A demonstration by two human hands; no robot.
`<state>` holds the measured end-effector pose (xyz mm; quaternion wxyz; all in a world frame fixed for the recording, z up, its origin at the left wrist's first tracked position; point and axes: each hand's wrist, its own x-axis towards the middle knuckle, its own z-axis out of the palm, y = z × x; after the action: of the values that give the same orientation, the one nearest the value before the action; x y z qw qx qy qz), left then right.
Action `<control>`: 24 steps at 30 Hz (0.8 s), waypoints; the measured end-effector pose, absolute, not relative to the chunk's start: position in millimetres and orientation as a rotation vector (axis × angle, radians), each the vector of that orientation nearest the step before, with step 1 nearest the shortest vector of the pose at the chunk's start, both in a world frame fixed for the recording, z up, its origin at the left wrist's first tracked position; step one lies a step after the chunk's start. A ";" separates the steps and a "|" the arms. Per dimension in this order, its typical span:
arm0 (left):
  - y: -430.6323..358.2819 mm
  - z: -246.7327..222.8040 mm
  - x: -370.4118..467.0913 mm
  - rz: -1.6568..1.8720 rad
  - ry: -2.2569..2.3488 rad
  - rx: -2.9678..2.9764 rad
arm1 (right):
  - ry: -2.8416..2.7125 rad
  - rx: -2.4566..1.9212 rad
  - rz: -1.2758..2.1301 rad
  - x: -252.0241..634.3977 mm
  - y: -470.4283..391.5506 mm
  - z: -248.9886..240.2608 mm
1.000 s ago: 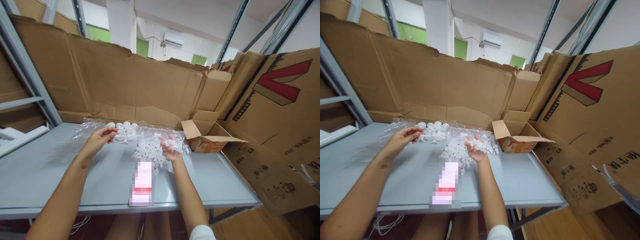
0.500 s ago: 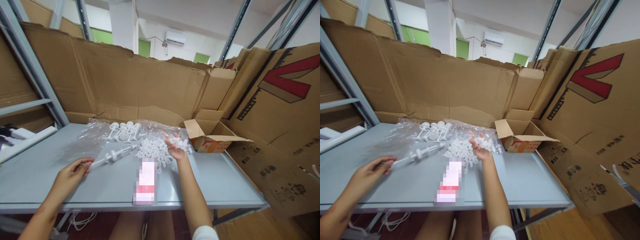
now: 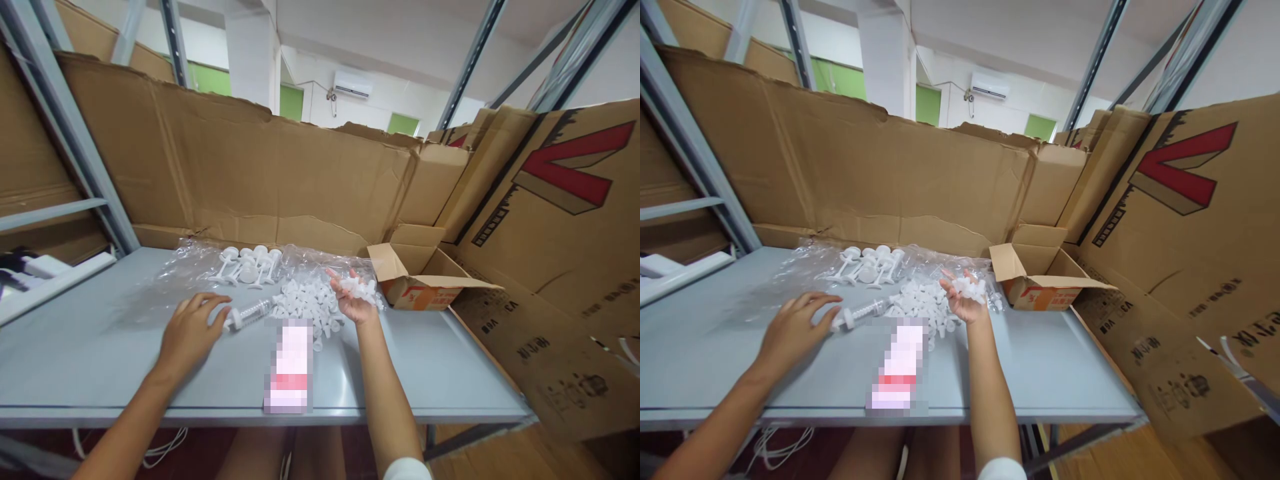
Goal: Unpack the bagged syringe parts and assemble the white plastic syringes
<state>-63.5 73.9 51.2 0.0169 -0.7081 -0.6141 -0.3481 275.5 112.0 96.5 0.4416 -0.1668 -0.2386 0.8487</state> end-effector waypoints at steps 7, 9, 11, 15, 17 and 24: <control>132.4 86.0 21.1 -2.023 -1.868 -2.583 | -0.651 -0.420 2.053 268.1 109.9 95.7; 148.6 90.6 36.5 -2.425 -1.946 -2.672 | -0.681 -0.416 2.034 266.6 109.3 95.4; 159.7 90.8 46.0 -2.788 -1.958 -2.720 | -0.708 -0.446 2.017 266.2 109.4 94.8; 168.3 80.4 50.9 -3.312 -1.955 -2.551 | -0.717 -0.474 2.021 267.3 111.5 91.9; 169.3 73.4 48.4 -3.446 -2.002 -2.390 | -0.706 -0.471 2.035 267.9 112.4 91.1; 171.2 61.8 37.2 -3.793 -2.049 -1.682 | -0.782 -0.586 1.921 270.5 105.6 106.1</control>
<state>37.2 171.2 61.8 -0.6765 -0.2677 -0.3262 -0.6036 270.5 105.6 106.1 0.4735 -0.2395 -0.3195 0.7851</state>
